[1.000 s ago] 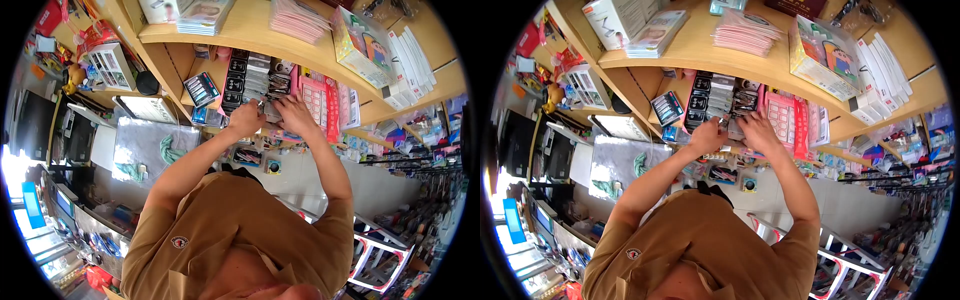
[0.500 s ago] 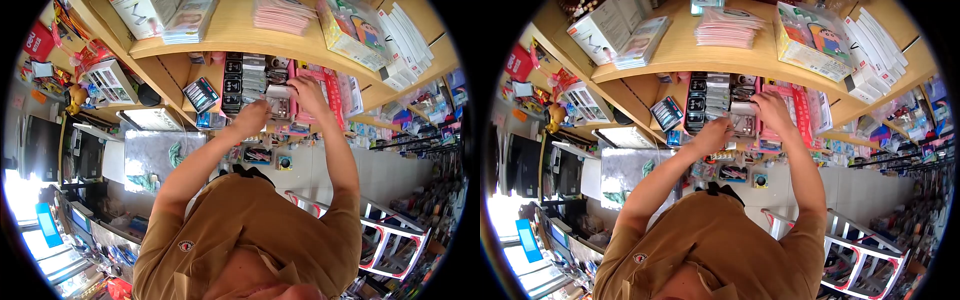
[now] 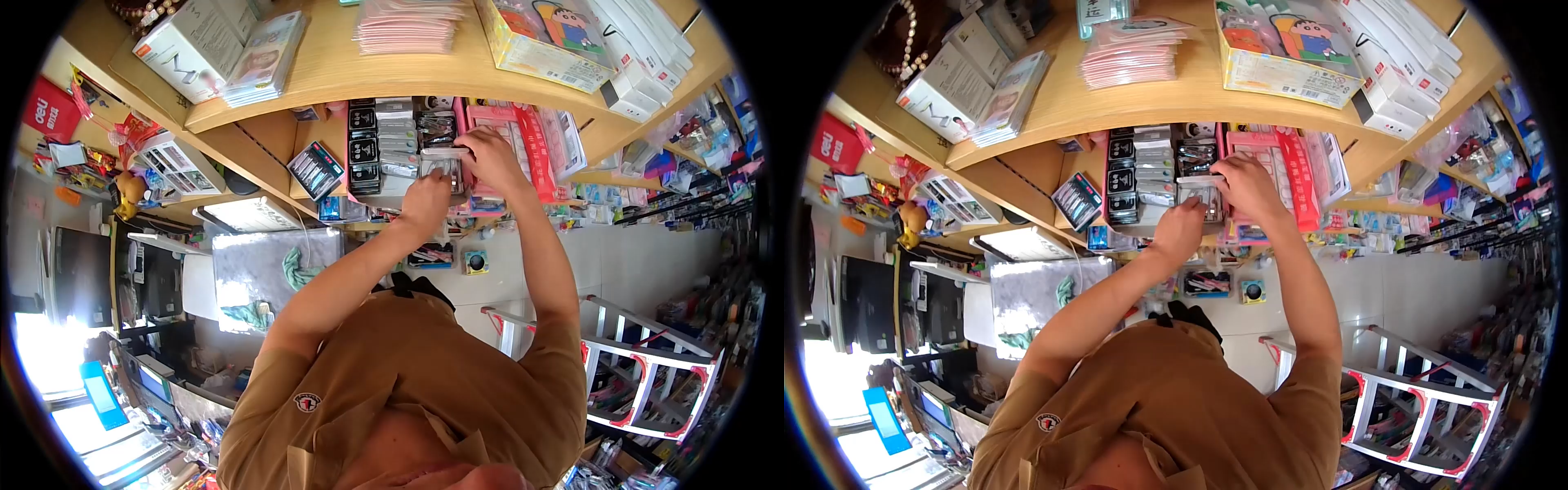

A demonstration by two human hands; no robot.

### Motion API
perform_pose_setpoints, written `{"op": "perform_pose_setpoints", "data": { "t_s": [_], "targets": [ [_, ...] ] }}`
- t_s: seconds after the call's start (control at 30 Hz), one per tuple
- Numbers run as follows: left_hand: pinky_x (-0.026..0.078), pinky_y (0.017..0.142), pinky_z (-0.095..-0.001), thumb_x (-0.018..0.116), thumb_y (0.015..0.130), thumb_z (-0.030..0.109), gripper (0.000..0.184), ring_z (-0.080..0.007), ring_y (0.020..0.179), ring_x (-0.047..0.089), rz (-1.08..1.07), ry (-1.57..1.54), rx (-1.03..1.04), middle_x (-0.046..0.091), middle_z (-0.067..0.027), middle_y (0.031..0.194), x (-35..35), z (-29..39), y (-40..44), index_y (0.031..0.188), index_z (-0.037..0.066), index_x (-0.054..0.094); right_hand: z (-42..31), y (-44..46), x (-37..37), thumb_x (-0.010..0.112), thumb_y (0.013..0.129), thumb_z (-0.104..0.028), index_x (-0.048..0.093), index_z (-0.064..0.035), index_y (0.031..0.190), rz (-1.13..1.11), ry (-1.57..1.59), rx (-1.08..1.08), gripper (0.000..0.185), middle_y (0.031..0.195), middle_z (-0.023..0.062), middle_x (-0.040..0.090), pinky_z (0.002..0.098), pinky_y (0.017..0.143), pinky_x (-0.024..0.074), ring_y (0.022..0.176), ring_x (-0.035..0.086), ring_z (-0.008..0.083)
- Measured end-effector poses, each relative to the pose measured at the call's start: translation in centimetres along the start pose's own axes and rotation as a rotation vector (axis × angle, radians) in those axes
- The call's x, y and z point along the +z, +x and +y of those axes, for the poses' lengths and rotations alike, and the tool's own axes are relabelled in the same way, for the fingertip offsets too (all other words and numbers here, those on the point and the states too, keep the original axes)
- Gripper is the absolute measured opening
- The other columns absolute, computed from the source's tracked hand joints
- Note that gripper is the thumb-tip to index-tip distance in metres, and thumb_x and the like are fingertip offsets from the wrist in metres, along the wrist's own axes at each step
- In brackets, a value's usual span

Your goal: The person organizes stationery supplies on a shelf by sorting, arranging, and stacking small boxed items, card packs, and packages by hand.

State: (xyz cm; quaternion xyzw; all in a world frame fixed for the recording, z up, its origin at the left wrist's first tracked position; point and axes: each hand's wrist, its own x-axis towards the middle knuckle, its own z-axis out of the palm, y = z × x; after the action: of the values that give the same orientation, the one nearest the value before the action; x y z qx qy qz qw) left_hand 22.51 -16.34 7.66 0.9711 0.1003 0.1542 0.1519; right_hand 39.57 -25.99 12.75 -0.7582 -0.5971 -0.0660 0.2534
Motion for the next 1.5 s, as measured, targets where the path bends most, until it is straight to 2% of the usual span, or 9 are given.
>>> {"op": "perform_pose_setpoints", "data": {
  "t_s": [0.23, 0.4, 0.57, 0.77, 0.9, 1.03, 1.13, 1.37, 1.5],
  "targets": [
    [0.061, 0.073, -0.0408, 0.062, 0.082, 0.002, 0.021, -0.0334, 0.085, 0.074, -0.136, 0.128, -0.055, 0.068, -0.0131, 0.1, -1.4, 1.1, 0.5, 0.102, 0.005, 0.067, 0.1, 0.0, 0.1, 0.075, 0.083, -0.014, 0.071, -0.0056, 0.099, -0.011, -0.005, -0.04, 0.018, 0.097, 0.0122, 0.073, 0.0437, 0.091, 0.0525, 0.102, 0.066, 0.0313],
    [0.057, 0.064, -0.0378, 0.065, 0.085, 0.007, 0.006, -0.0259, 0.079, 0.07, 0.122, 0.082, 0.025, 0.067, -0.006, 0.09, -3.4, 0.1, -3.5, 0.089, 0.011, 0.067, -1.1, -0.5, -0.8, 0.08, 0.08, -0.018, 0.072, -0.0064, 0.101, -0.014, -0.035, -0.077, 0.025, 0.1, 0.0112, 0.072, 0.0437, 0.097, 0.0492, 0.106, 0.064, 0.03],
    [0.057, 0.072, -0.041, 0.066, 0.083, 0.008, 0.005, -0.0274, 0.083, 0.068, 0.291, 0.0, -0.04, 0.068, -0.0069, 0.082, -4.6, -1.7, -5.2, 0.078, 0.008, 0.068, -2.2, -1.2, -1.2, 0.084, 0.075, -0.023, 0.074, -0.0091, 0.107, -0.143, 0.048, -0.118, 0.036, 0.104, 0.0064, 0.073, 0.0434, 0.104, 0.0456, 0.111, 0.062, 0.0261],
    [0.059, 0.082, -0.0443, 0.06, 0.089, 0.014, 0.017, -0.0323, 0.094, 0.07, 0.005, -0.17, -0.261, 0.073, -0.0103, 0.093, -3.9, -2.3, -4.5, 0.094, 0.007, 0.074, -3.0, -1.0, -0.2, 0.082, 0.074, -0.018, 0.074, -0.0109, 0.109, -0.294, -0.157, -0.185, 0.036, 0.107, 0.0037, 0.073, 0.0461, 0.117, 0.0351, 0.116, 0.061, 0.0235],
    [0.059, 0.085, -0.0467, 0.057, 0.092, 0.018, 0.023, -0.0337, 0.099, 0.071, 0.002, -0.203, -0.217, 0.074, -0.0111, 0.101, -3.6, -2.9, -4.5, 0.103, 0.009, 0.075, -3.3, -0.8, 0.5, 0.079, 0.075, -0.014, 0.073, -0.0104, 0.108, -0.378, -0.191, -0.166, 0.034, 0.107, 0.0063, 0.072, 0.0454, 0.121, 0.0325, 0.113, 0.063, 0.025],
    [0.059, 0.082, -0.0482, 0.059, 0.094, 0.02, 0.023, -0.034, 0.096, 0.071, 0.014, -0.22, -0.164, 0.073, -0.0105, 0.105, -4.2, -2.6, -4.6, 0.108, 0.011, 0.075, -2.7, -0.7, 0.3, 0.077, 0.078, -0.014, 0.073, -0.009, 0.107, -0.284, -0.12, -0.169, 0.029, 0.102, 0.0095, 0.073, 0.046, 0.115, 0.0386, 0.104, 0.066, 0.0293],
    [0.059, 0.079, -0.0476, 0.062, 0.094, 0.022, 0.022, -0.0341, 0.092, 0.072, 0.048, -0.202, -0.224, 0.073, -0.0105, 0.103, -4.0, -2.3, -3.9, 0.108, 0.012, 0.075, -2.6, 0.6, -0.9, 0.071, 0.085, -0.013, 0.073, -0.0079, 0.098, -0.007, -0.083, -0.13, 0.014, 0.09, 0.0125, 0.074, 0.0434, 0.097, 0.0496, 0.091, 0.068, 0.0322],
    [0.06, 0.075, -0.047, 0.071, 0.089, 0.031, 0.025, -0.0376, 0.083, 0.074, -0.115, -0.034, -0.417, 0.075, -0.0175, 0.088, -3.1, -0.3, -0.3, 0.091, 0.006, 0.071, -2.4, 0.8, -1.1, 0.071, 0.088, -0.016, 0.073, -0.0079, 0.096, 0.018, -0.083, -0.092, 0.011, 0.091, 0.0112, 0.074, 0.0452, 0.095, 0.0491, 0.09, 0.068, 0.0313],
    [0.06, 0.075, -0.0473, 0.071, 0.087, 0.03, 0.025, -0.0376, 0.083, 0.075, -0.145, 0.027, -0.389, 0.075, -0.0206, 0.086, -2.2, -0.3, 0.7, 0.091, 0.005, 0.072, -2.3, 0.3, -1.0, 0.072, 0.088, -0.017, 0.073, -0.008, 0.096, 0.032, -0.077, -0.092, 0.012, 0.092, 0.0108, 0.074, 0.0452, 0.095, 0.0494, 0.091, 0.068, 0.0315]
  ]
}}
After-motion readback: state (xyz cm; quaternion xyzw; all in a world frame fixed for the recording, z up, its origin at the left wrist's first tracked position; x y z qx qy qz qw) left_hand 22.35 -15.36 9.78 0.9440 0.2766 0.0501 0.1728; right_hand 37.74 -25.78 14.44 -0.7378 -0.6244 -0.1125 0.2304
